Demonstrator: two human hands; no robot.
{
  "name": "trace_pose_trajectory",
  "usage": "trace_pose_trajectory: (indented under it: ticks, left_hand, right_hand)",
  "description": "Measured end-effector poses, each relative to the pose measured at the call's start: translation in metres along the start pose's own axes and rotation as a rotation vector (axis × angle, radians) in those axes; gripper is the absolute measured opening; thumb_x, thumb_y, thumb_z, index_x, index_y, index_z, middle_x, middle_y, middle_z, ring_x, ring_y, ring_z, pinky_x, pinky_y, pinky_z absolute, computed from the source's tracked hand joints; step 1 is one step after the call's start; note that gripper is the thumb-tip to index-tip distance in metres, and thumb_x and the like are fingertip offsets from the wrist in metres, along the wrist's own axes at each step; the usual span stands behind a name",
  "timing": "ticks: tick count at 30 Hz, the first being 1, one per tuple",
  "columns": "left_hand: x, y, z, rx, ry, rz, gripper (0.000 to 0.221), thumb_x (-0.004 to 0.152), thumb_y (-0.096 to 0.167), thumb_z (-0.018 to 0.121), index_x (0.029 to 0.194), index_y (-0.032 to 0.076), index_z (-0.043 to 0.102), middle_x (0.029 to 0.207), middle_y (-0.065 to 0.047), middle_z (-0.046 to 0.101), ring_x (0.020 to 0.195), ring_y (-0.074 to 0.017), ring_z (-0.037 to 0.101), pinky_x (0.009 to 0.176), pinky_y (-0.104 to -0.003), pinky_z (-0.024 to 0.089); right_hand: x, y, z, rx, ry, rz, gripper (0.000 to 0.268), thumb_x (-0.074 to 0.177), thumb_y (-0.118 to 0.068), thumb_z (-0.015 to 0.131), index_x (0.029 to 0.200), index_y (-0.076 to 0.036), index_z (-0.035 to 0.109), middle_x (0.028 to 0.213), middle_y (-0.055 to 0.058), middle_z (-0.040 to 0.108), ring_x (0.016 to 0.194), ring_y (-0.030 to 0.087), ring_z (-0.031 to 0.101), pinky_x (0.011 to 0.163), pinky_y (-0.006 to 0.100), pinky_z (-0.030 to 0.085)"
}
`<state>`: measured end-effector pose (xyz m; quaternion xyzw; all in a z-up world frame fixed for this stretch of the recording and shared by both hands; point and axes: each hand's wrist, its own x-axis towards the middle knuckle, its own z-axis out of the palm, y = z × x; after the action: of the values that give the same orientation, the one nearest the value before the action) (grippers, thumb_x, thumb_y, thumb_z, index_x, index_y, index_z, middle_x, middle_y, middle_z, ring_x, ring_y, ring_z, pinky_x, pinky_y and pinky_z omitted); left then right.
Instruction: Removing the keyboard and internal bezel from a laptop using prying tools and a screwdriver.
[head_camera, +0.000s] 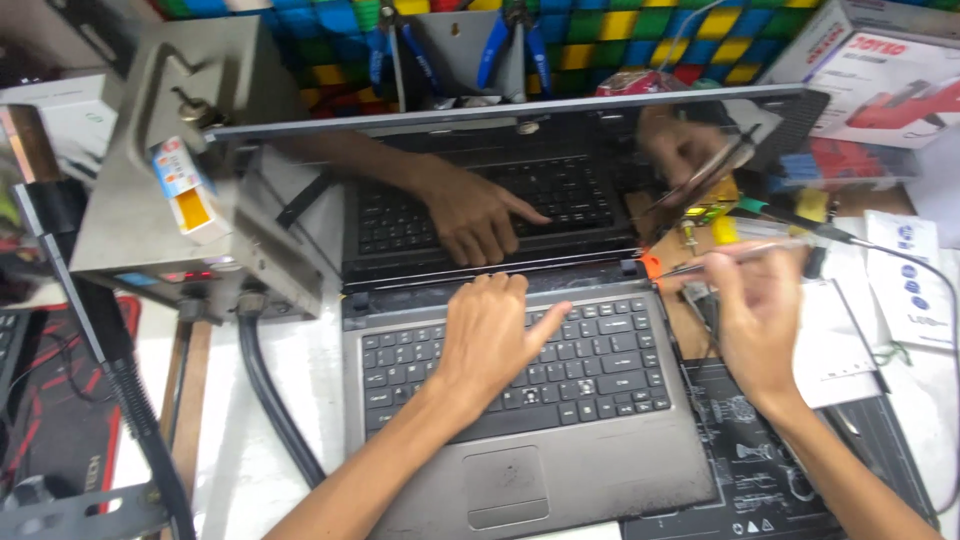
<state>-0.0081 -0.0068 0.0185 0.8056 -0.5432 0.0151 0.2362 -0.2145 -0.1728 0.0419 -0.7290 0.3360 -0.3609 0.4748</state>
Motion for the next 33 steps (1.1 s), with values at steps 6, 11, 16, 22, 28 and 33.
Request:
trace_pose_trajectory:
  ticks: [6, 11, 16, 22, 28, 33]
  left_hand:
    - [-0.035, 0.007, -0.005, 0.114, 0.218, 0.147, 0.041, 0.097, 0.042, 0.068, 0.103, 0.002, 0.059, 0.09, -0.016, 0.056, 0.083, -0.0332, 0.049, 0.074, -0.044, 0.04]
    - [-0.043, 0.004, 0.004, 0.066, 0.25, 0.17, 0.039, 0.1, 0.04, 0.055, 0.107, 0.003, 0.062, 0.098, -0.021, 0.057, 0.087, -0.0373, 0.051, 0.077, -0.048, 0.038]
    - [-0.034, -0.009, 0.014, -0.036, 0.048, 0.105, 0.011, 0.084, 0.024, 0.063, 0.085, 0.014, 0.064, 0.085, -0.009, 0.062, 0.089, -0.0307, 0.057, 0.074, -0.046, 0.038]
    - [-0.032, -0.009, 0.016, -0.139, 0.082, 0.023, 0.021, 0.084, 0.03, 0.064, 0.087, 0.011, 0.057, 0.087, -0.012, 0.054, 0.087, -0.0285, 0.05, 0.077, -0.045, 0.034]
    - [-0.032, -0.003, 0.018, -0.044, 0.099, -0.025, 0.038, 0.073, 0.044, 0.071, 0.089, 0.014, 0.054, 0.091, -0.009, 0.051, 0.089, -0.0269, 0.048, 0.088, -0.046, 0.035]
    - [-0.034, 0.002, 0.02, 0.023, 0.103, -0.056, 0.052, 0.066, 0.055, 0.076, 0.09, 0.016, 0.052, 0.094, -0.007, 0.049, 0.09, -0.0257, 0.047, 0.096, -0.046, 0.036]
  right_hand:
    - [-0.027, -0.046, 0.039, -0.108, 0.08, -0.43, 0.009, 0.111, 0.013, 0.057, 0.114, 0.006, 0.051, 0.11, 0.024, 0.062, 0.106, 0.032, 0.071, 0.097, 0.034, 0.059]
    - [-0.035, -0.099, 0.1, -0.101, -0.296, -0.501, 0.009, 0.094, -0.004, 0.069, 0.103, -0.006, 0.067, 0.103, 0.01, 0.071, 0.103, 0.021, 0.072, 0.097, 0.029, 0.056]
    - [-0.032, -0.131, 0.168, -0.084, -0.542, -0.521, 0.009, 0.094, -0.008, 0.069, 0.096, -0.001, 0.073, 0.095, 0.009, 0.075, 0.092, 0.019, 0.076, 0.085, 0.027, 0.064]
    - [-0.023, -0.128, 0.203, -0.202, -0.657, -0.507, 0.007, 0.097, -0.012, 0.067, 0.095, -0.005, 0.065, 0.09, 0.004, 0.073, 0.085, 0.017, 0.072, 0.073, 0.029, 0.055]
    - [-0.017, -0.127, 0.208, -0.218, -0.708, -0.472, 0.005, 0.095, -0.009, 0.069, 0.095, -0.006, 0.065, 0.087, 0.007, 0.074, 0.084, 0.024, 0.075, 0.075, 0.035, 0.059]
    - [-0.027, -0.122, 0.208, -0.24, -0.733, -0.487, 0.002, 0.094, -0.004, 0.069, 0.094, -0.006, 0.067, 0.084, 0.01, 0.076, 0.086, 0.029, 0.079, 0.077, 0.039, 0.064]
